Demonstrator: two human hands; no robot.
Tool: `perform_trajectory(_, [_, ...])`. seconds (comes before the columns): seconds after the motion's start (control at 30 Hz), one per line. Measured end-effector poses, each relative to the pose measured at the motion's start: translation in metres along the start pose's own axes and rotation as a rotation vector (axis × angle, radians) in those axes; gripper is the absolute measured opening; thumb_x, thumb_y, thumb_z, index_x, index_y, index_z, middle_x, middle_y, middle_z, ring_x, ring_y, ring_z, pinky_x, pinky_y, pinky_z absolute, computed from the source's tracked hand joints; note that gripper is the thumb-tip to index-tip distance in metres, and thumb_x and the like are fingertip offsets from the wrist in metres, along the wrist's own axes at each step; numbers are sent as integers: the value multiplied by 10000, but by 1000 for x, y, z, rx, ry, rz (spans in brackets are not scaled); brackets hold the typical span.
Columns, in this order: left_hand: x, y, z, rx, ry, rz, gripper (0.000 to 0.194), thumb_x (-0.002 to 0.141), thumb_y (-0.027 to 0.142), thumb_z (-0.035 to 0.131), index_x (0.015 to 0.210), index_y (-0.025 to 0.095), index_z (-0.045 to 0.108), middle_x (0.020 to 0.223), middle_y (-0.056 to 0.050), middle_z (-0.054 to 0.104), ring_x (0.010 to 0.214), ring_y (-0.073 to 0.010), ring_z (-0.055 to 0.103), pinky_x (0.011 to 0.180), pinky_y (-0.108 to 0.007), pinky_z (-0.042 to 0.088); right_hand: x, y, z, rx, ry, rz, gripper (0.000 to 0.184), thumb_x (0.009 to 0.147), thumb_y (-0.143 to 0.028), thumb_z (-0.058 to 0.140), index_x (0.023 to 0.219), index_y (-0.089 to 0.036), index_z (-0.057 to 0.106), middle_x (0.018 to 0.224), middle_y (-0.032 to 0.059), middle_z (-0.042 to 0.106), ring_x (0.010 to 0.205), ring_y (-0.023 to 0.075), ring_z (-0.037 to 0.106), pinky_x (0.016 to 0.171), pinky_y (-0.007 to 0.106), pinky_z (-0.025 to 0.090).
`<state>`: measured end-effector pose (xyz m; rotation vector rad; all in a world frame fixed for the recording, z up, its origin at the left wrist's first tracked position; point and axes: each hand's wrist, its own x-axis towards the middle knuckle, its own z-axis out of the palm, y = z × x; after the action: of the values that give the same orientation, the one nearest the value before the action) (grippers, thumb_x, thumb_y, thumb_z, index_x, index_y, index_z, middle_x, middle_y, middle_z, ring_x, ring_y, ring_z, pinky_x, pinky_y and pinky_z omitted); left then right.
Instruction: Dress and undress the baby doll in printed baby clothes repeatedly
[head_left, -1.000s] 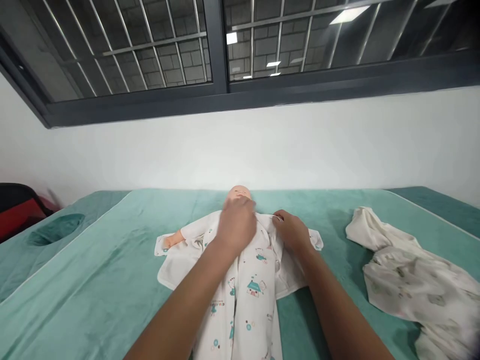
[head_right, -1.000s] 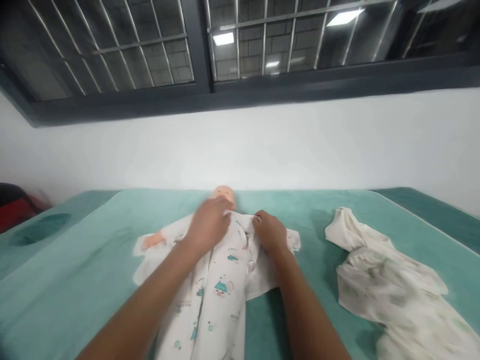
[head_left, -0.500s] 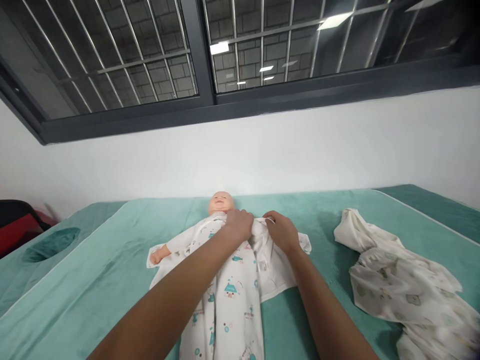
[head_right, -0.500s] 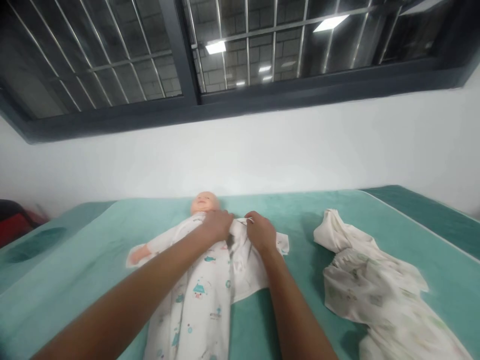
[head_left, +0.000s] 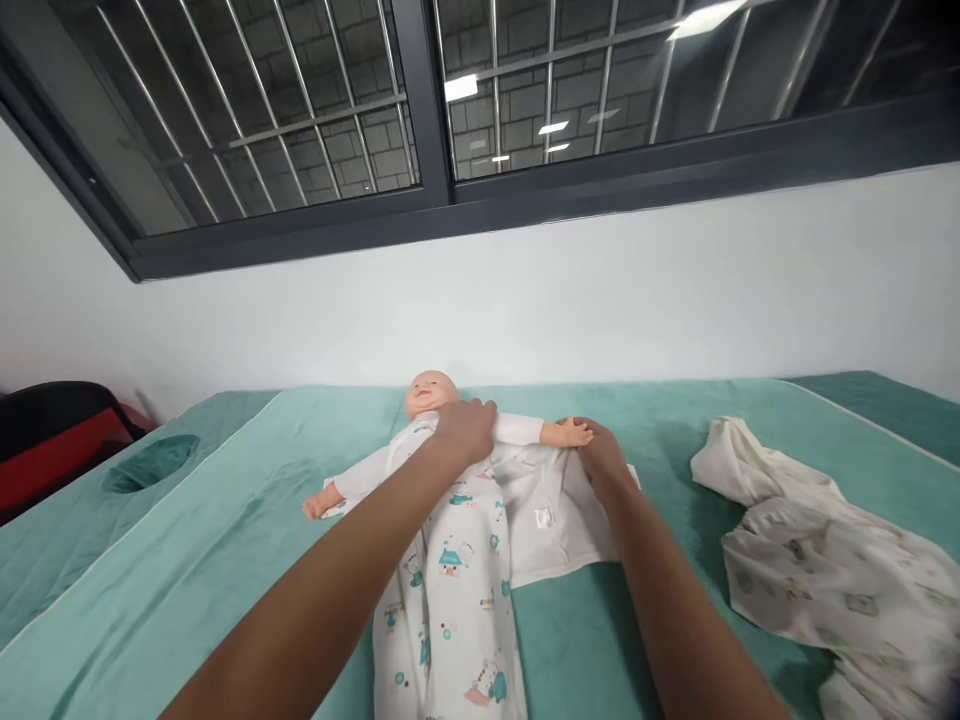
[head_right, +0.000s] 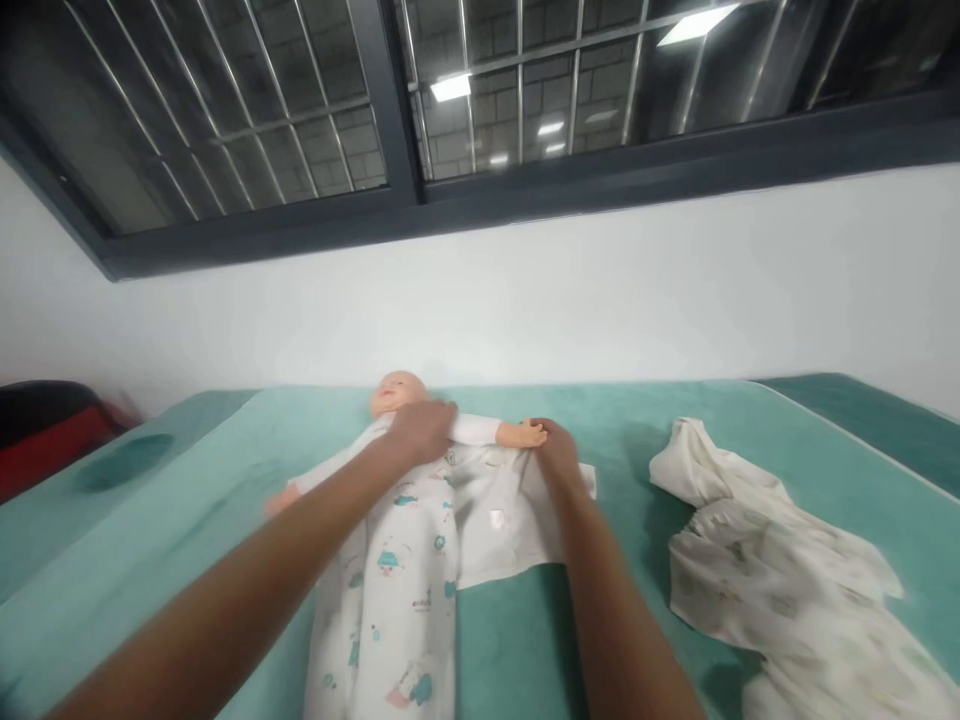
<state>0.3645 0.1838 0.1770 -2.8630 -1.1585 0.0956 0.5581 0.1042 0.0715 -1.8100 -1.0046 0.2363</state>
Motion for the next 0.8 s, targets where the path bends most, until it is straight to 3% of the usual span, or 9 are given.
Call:
perform_trajectory(0.17, [0, 24, 19, -56, 32, 62, 267, 813, 231, 540, 1064, 157, 595, 1116, -146, 621, 1046, -306, 581, 876, -441, 443, 3, 2, -12, 279, 130, 82, 197, 821, -292, 398, 900, -220, 563, 937, 101, 728, 860, 230, 693, 700, 377, 553])
perform_trajectory(0.27, [-17, 14, 23, -120, 116, 113, 303, 876, 325, 491, 1131, 184, 576, 1196, -110, 599, 1134, -270, 532, 957, -412, 409, -7, -16, -1, 331, 227, 37, 219, 835, -347, 444, 947, -211, 575, 1001, 94, 704, 950, 226, 662, 846, 394, 509])
perform_trajectory(0.33, [-35, -7, 28, -240, 259, 85, 335, 915, 359, 437, 1188, 204, 554, 1250, -89, 578, 1183, -244, 497, 1002, -388, 383, -21, -36, 17, 288, 115, -125, 277, 865, -406, 463, 1016, -220, 602, 1114, 79, 664, 1068, 221, 599, 965, 400, 429])
perform_trajectory(0.37, [-45, -19, 33, -330, 342, 38, 341, 924, 366, 422, 1202, 214, 550, 1265, -80, 569, 1196, -235, 487, 1016, -379, 375, -30, -47, 28, 249, -22, -222, 309, 881, -434, 457, 1063, -233, 605, 1186, 72, 632, 1137, 222, 554, 1008, 404, 387])
perform_trajectory(0.47, [-73, -55, 51, -601, 458, -177, 364, 928, 422, 405, 1193, 224, 556, 1249, -71, 556, 1185, -221, 490, 1021, -365, 383, -53, -68, 57, 88, -292, -383, 357, 862, -494, 517, 1129, -268, 585, 1323, 55, 543, 1268, 240, 424, 1088, 447, 251])
perform_trajectory(0.53, [-86, -70, 64, -725, 440, -242, 400, 907, 458, 441, 1221, 226, 528, 1267, -75, 513, 1195, -219, 478, 1036, -363, 378, -60, -73, 67, 17, -330, -375, 385, 818, -519, 580, 1119, -278, 574, 1356, 47, 504, 1291, 253, 383, 1096, 474, 200])
perform_trajectory(0.67, [-94, -77, 77, -816, 395, -213, 460, 819, 456, 590, 1191, 208, 482, 1269, -95, 432, 1210, -229, 440, 1040, -372, 368, -60, -73, 69, 16, -321, -297, 350, 735, -533, 661, 940, -258, 591, 1314, 50, 488, 1251, 270, 398, 1072, 480, 215])
perform_trajectory(0.8, [-97, -68, 78, -730, 548, -175, 284, 816, 442, 607, 926, 196, 519, 1132, -74, 465, 1102, -216, 470, 973, -352, 396, -64, -75, 64, 135, -269, -341, 331, 734, -521, 661, 705, -217, 532, 1125, 50, 522, 1132, 248, 447, 1010, 402, 308])
